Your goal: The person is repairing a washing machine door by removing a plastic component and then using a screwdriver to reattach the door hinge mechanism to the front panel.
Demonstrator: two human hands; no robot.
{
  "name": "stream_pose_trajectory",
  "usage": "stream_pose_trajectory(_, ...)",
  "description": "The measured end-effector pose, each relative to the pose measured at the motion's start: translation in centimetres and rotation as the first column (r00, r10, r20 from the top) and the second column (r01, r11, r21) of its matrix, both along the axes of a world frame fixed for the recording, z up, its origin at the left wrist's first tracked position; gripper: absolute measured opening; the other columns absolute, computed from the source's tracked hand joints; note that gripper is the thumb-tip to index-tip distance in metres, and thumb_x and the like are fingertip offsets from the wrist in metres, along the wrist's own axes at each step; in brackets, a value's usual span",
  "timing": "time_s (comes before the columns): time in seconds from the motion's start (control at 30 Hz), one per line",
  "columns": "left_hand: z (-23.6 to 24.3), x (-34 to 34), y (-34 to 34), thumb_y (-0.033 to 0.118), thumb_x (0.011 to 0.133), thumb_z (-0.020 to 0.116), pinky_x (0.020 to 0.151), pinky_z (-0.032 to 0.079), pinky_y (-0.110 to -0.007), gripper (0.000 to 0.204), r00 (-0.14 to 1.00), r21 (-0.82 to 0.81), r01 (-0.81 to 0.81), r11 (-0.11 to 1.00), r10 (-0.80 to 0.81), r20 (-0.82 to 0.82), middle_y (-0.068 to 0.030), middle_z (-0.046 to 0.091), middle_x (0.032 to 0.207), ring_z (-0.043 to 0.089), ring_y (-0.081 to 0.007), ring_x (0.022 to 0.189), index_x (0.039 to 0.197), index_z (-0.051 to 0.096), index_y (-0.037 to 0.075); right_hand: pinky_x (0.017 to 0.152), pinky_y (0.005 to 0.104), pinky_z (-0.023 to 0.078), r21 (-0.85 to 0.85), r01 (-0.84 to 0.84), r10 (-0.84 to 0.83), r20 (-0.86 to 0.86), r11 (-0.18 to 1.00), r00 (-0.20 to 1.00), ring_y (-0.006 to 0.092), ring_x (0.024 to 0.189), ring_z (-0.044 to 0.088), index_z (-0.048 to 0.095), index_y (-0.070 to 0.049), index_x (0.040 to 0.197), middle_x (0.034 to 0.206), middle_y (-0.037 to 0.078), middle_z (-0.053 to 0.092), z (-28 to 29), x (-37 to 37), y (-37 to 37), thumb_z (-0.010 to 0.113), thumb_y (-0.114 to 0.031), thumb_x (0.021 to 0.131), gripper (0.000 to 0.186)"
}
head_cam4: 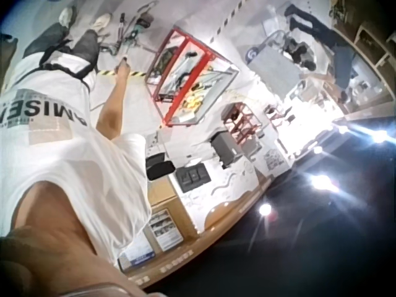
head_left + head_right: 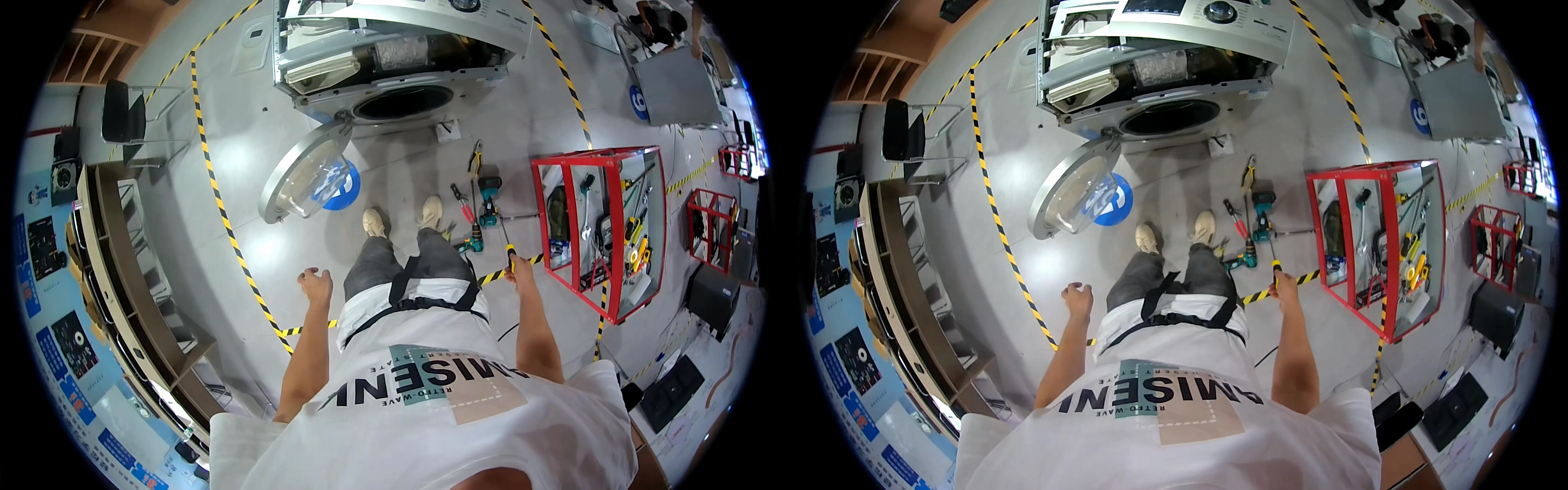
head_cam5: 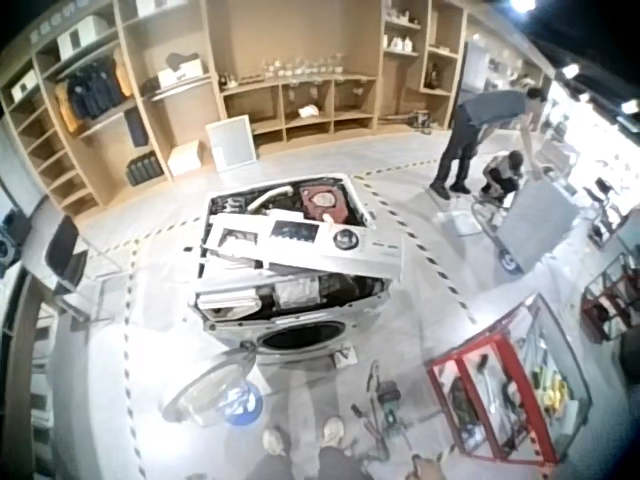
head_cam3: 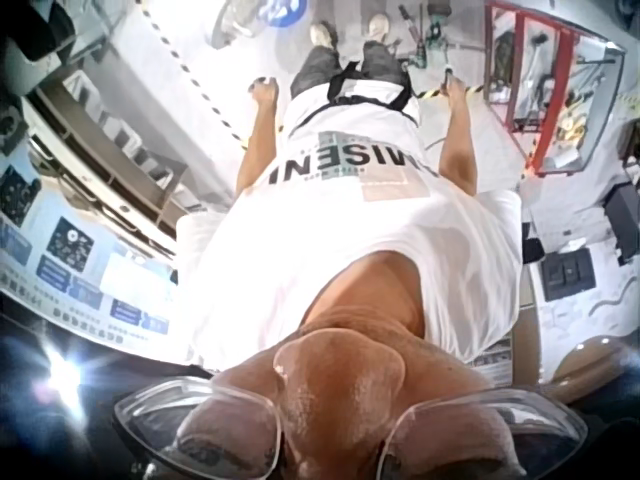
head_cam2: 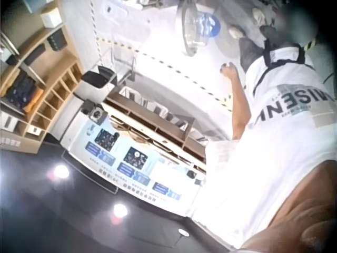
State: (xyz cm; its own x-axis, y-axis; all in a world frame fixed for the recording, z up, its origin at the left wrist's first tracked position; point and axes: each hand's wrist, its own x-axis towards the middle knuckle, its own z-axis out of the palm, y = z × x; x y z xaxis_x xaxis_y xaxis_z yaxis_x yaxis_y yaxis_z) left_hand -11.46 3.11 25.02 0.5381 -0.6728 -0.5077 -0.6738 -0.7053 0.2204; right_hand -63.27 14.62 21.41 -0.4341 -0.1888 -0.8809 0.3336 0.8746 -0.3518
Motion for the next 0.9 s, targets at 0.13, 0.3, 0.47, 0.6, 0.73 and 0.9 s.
stream_pose_trajectory(0.13,-0.5,3.1,-1.6,0.023,0.078,0.063,0.098,0.039,-0.047,0.038,1.0,-0.003,0.02,1.0,-0.02,-0.015,-0.0257,0.039,0.13,0.046,-0.0415,0.116,0.11,0.057,0.005,0.045,0.0257,0.046,0.026,-0.015,0.015,-0.003,1.0,1.0,0.0128,0.049,0.056,0.058,-0.003,0.102,0.068,0.006,0.06,0.8,3.5,1.1,0.056,-0.035,0.089,0.034)
stream_pose_trajectory(0.3,-1.4,7.7,-2.1,0.024,0.079,0.063,0.096,0.041,-0.045,0.038,0.999,0.038,-0.037,0.999,0.037,-0.019,-0.0243,0.039,0.129,0.047,-0.0406,0.114,0.111,0.057,0.005,0.047,0.0263,0.046,-0.037,-0.133,0.132,-0.015,0.99,0.991,0.0125,0.05,0.056,0.058,-0.003,0.106,0.066,0.004,0.058,1.6,8.4,1.2,0.055,-0.034,0.09,0.035)
stream_pose_trajectory(0.47,-2.1,11.4,-1.4,0.024,0.08,0.063,0.096,0.042,-0.045,0.038,0.994,0.095,-0.103,0.99,0.107,-0.029,-0.023,0.04,0.129,0.049,-0.0394,0.112,0.111,0.057,0.005,0.045,0.0247,0.043,-0.082,-0.132,0.133,-0.004,0.988,0.991,0.0123,0.048,0.054,0.059,-0.001,0.101,0.064,0.004,0.057,2.3,12.2,1.0,0.056,-0.031,0.089,0.033)
stream_pose_trajectory(0.6,-1.8,12.0,-2.1,0.024,0.08,0.063,0.096,0.042,-0.044,0.038,0.991,0.107,-0.117,0.987,0.123,-0.051,-0.0225,0.04,0.129,0.05,-0.0384,0.112,0.111,0.057,0.004,0.046,0.0242,0.044,-0.082,-0.164,0.167,0.022,0.983,0.986,0.0118,0.049,0.054,0.059,0.0,0.105,0.065,0.004,0.058,2.7,13.4,0.2,0.056,-0.032,0.09,0.035)
stream_pose_trajectory(0.73,-3.6,12.7,-1.9,0.025,0.079,0.063,0.096,0.042,-0.044,0.04,0.988,0.102,-0.135,0.986,0.141,-0.056,-0.0225,0.04,0.129,0.05,-0.0387,0.111,0.111,0.057,0.004,0.047,0.0244,0.044,-0.062,-0.197,0.197,-0.001,0.978,0.98,0.0118,0.051,0.055,0.058,-0.001,0.108,0.067,0.005,0.059,2.6,13.5,-0.3,0.055,-0.033,0.09,0.038)
stream_pose_trajectory(0.9,-3.7,11.0,-2.8,0.025,0.077,0.065,0.094,0.043,-0.044,0.042,0.994,0.051,-0.085,0.995,0.088,-0.068,-0.0237,0.043,0.125,0.05,-0.0386,0.11,0.11,0.058,0.002,0.046,0.0278,0.046,-0.125,-0.206,0.205,-0.027,0.97,0.978,0.0154,0.049,0.056,0.06,0.0,0.092,0.064,0.006,0.058,1.0,12.4,1.0,0.056,-0.033,0.089,0.034)
